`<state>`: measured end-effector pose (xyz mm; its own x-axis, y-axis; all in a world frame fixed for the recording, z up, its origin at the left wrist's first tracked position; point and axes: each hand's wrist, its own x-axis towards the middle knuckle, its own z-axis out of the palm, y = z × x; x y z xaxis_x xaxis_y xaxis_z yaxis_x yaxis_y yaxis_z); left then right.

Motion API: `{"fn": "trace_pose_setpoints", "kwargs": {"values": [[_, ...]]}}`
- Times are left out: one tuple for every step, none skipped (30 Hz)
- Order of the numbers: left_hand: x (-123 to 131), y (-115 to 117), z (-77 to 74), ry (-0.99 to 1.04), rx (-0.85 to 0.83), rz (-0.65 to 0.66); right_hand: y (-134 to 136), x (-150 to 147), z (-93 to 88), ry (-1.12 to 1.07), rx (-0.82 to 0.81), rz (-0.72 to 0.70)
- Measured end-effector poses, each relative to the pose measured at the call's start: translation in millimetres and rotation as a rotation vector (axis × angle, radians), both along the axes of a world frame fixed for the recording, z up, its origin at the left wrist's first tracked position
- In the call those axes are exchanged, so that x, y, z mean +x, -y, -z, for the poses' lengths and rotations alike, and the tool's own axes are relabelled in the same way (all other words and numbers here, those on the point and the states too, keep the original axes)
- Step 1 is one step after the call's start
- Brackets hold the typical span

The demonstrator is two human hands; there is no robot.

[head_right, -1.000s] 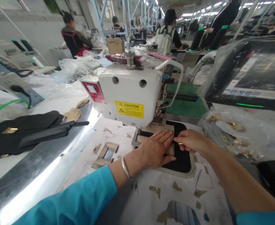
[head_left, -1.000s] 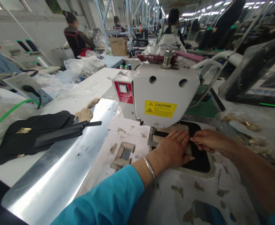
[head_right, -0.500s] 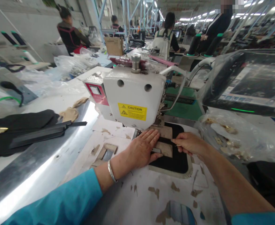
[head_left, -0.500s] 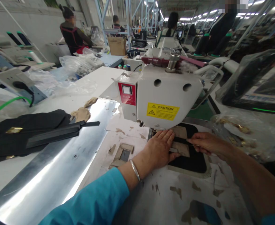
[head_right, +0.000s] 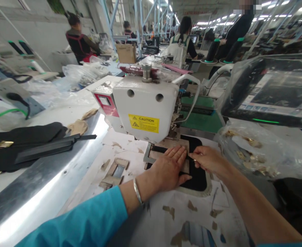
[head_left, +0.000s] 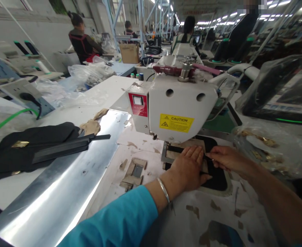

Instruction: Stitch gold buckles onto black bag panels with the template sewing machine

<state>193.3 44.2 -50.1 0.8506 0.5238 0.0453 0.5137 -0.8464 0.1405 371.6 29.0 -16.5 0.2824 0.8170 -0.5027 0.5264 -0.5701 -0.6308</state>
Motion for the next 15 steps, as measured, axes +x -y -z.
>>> {"fn": "trace_pose_setpoints", "kwargs": {"values": [[7.0,1.5,1.0,-0.005,0.001,0.001,1.0,0.8,1.1,-0.003,0.006,0.001],[12.6,2.7,2.2,-0.006,0.005,0.0,1.8,1.7,2.3,-0.006,0.008,0.003],[16.6,3.5,3.5,-0.004,0.012,-0.004,2.2,2.4,3.6,-0.009,0.008,0.004],[18.9,4.2,5.1,0.003,0.02,-0.009,2.4,2.8,4.9,-0.011,0.009,0.003],[19.7,4.8,6.7,0.014,0.029,-0.013,2.3,2.9,6.1,-0.012,0.011,0.002],[19.0,5.3,8.4,0.027,0.038,-0.017,2.0,2.4,7.0,-0.012,0.013,-0.001],[17.3,5.9,10.1,0.043,0.045,-0.021,1.5,1.6,7.5,-0.008,0.021,-0.003],[14.8,6.3,11.8,0.061,0.051,-0.031,1.0,0.6,7.2,-0.004,0.034,-0.007],[12.0,6.6,13.5,0.084,0.054,-0.041,0.9,-0.5,5.9,-0.002,0.056,-0.008],[9.1,6.4,14.9,0.114,0.054,-0.052,1.4,-1.2,3.2,-0.01,0.081,-0.01],[6.4,5.8,15.9,0.156,0.053,-0.067,2.9,-1.4,-0.9,-0.03,0.111,-0.015],[4.1,4.7,16.1,0.212,0.05,-0.083,5.3,-1.1,-6.5,-0.058,0.141,-0.02],[2.3,3.4,15.4,0.282,0.044,-0.1,8.6,-0.5,-13.2,-0.086,0.171,-0.022],[0.9,2.3,13.4,0.36,0.036,-0.116,12.4,0.1,-20.6,-0.103,0.198,-0.027],[-0.7,1.9,10.1,0.432,0.028,-0.13,15.7,-0.3,-28.1,-0.084,0.215,-0.041]]}}
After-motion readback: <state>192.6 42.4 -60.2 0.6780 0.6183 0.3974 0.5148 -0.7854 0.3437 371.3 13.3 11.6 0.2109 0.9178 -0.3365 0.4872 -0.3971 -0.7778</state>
